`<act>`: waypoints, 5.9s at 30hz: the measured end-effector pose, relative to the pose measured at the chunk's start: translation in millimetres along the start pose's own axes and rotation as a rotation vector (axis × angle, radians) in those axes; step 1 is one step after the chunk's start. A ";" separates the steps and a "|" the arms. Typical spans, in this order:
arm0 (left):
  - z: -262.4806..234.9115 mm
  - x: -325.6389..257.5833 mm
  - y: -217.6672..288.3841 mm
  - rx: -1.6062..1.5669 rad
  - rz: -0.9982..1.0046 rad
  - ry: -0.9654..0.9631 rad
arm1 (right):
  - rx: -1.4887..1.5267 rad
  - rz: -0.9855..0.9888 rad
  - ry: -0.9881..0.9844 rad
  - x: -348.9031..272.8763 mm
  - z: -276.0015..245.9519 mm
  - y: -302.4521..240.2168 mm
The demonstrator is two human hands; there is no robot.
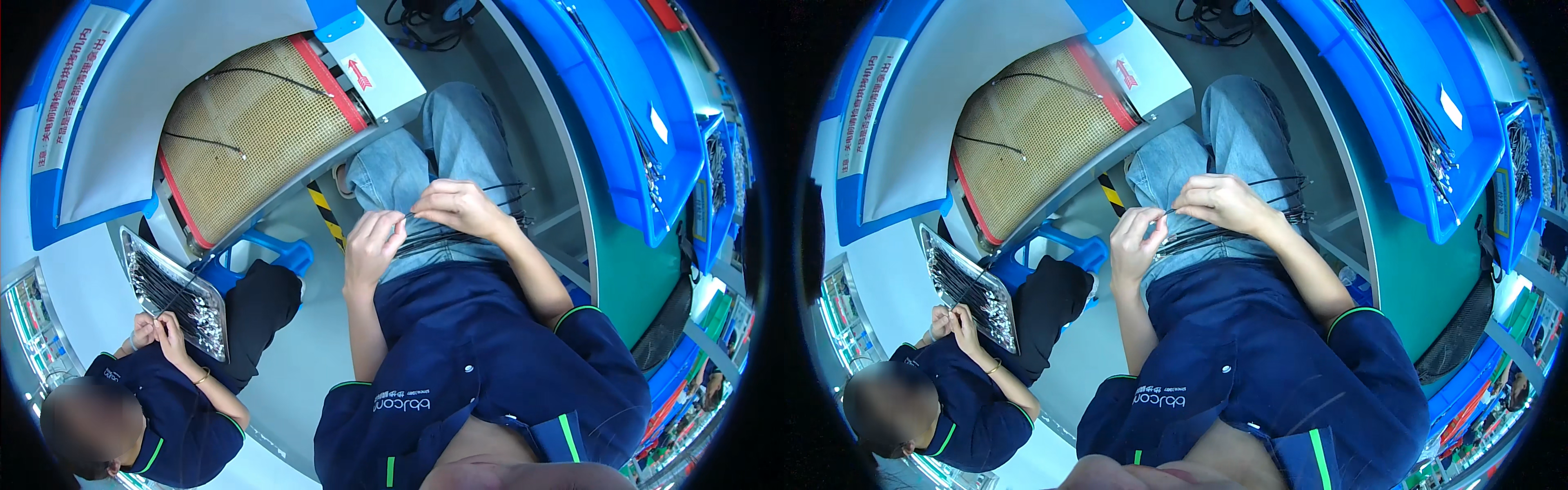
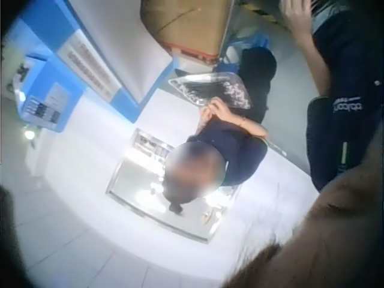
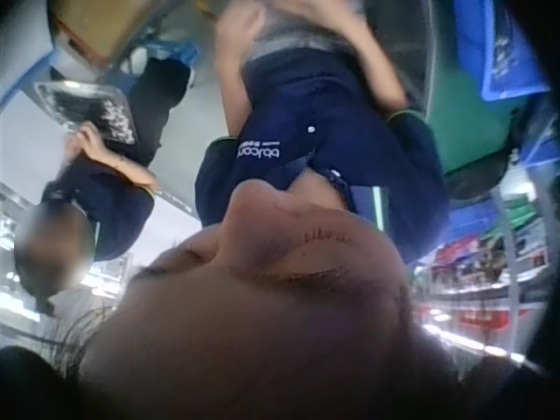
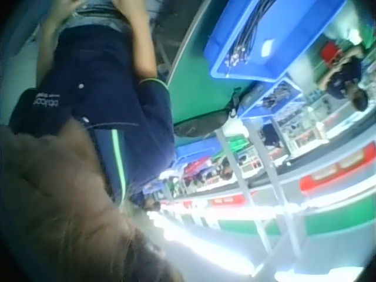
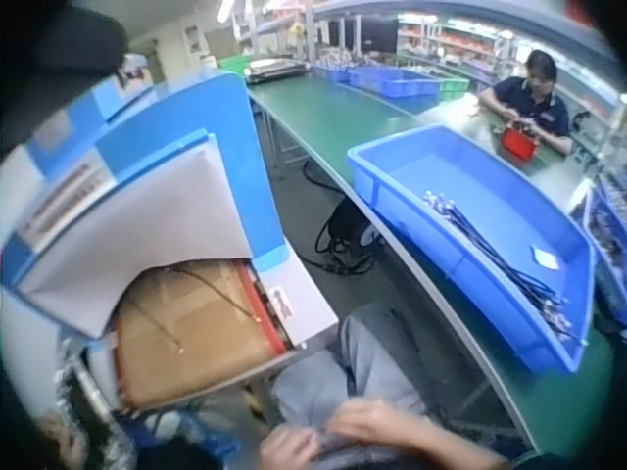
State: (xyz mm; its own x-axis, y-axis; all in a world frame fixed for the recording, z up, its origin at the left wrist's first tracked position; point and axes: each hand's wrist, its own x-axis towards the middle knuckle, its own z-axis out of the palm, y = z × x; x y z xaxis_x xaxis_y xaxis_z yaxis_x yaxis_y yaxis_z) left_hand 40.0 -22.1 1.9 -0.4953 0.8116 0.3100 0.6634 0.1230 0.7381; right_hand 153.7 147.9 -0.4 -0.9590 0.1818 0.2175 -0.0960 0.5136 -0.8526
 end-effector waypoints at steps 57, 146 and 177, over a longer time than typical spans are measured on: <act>-79.7 -63.8 -54.4 0.214 -0.374 0.073 | -0.131 0.184 0.063 -13.7 -52.5 26.5; 16.9 -49.3 -41.1 -0.175 -0.319 -0.269 | -0.145 0.470 -0.397 -49.0 3.6 27.4; 8.8 -28.4 -9.6 -0.048 -0.276 -0.181 | -0.100 0.056 -0.102 -11.2 2.3 3.3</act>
State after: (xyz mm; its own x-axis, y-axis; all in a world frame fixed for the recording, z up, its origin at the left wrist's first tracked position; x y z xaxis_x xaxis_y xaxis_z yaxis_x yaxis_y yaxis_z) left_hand 52.6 -41.3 -19.3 -0.5418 0.8404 -0.0139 0.4892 0.3288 0.8078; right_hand 163.5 145.7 -6.8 -0.9846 0.1293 0.1174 -0.0194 0.5872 -0.8092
